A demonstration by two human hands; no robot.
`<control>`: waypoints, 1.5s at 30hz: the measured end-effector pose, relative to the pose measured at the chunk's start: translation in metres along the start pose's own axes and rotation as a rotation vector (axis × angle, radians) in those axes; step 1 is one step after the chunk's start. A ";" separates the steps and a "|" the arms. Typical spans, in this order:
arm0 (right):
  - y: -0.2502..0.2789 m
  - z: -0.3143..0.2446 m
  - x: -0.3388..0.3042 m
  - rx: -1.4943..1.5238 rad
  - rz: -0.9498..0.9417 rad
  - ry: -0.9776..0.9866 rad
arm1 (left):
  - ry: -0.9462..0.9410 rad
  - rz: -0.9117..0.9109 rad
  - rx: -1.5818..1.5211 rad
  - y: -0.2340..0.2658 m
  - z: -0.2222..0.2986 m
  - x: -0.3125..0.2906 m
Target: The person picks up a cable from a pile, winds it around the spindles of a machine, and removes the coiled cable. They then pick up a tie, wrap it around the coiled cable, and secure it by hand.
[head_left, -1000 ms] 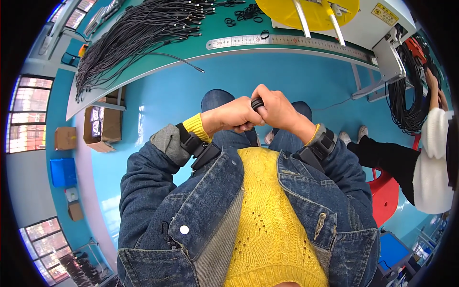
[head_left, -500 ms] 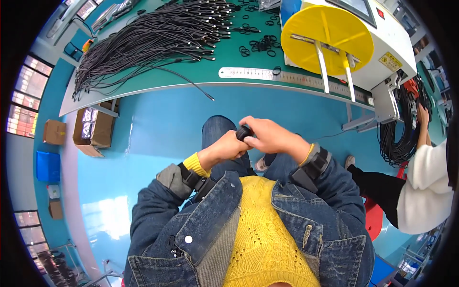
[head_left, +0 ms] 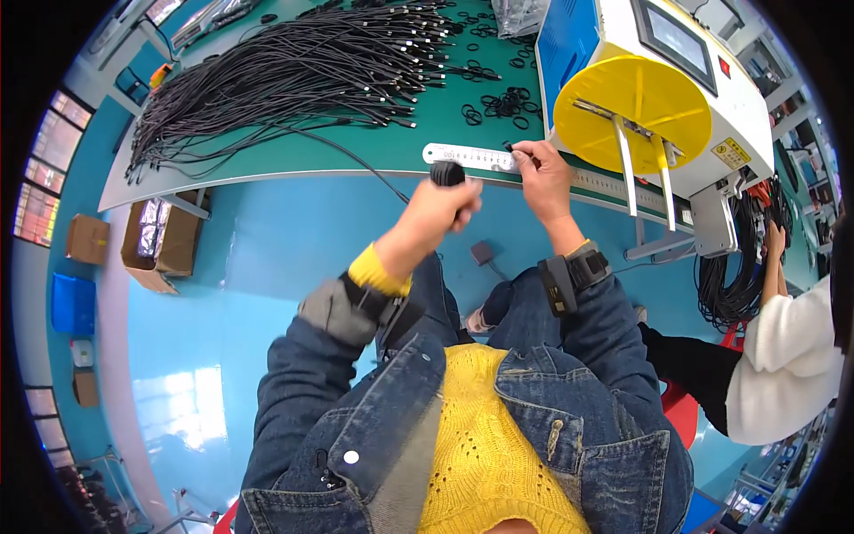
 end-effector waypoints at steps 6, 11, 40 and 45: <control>-0.003 -0.021 0.002 0.150 0.047 0.213 | 0.053 0.024 -0.425 0.008 0.030 0.067; -0.008 -0.013 0.011 0.180 0.047 0.216 | -0.034 0.062 -0.357 0.003 0.036 0.081; 0.004 -0.003 -0.021 0.999 -0.073 -0.248 | -0.317 0.101 0.327 0.047 0.075 0.103; 0.014 -0.029 -0.037 1.097 -0.298 -0.199 | -0.223 -0.326 0.045 0.008 0.053 0.043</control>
Point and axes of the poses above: each hand's wrist, its own x-axis towards the middle knuckle, its own y-axis out of the back of the hand, z = x × y, the point moved 3 cm from there along x, towards the middle knuckle, and after that the axes turned 15 degrees about -z, right-handed, at the moved point
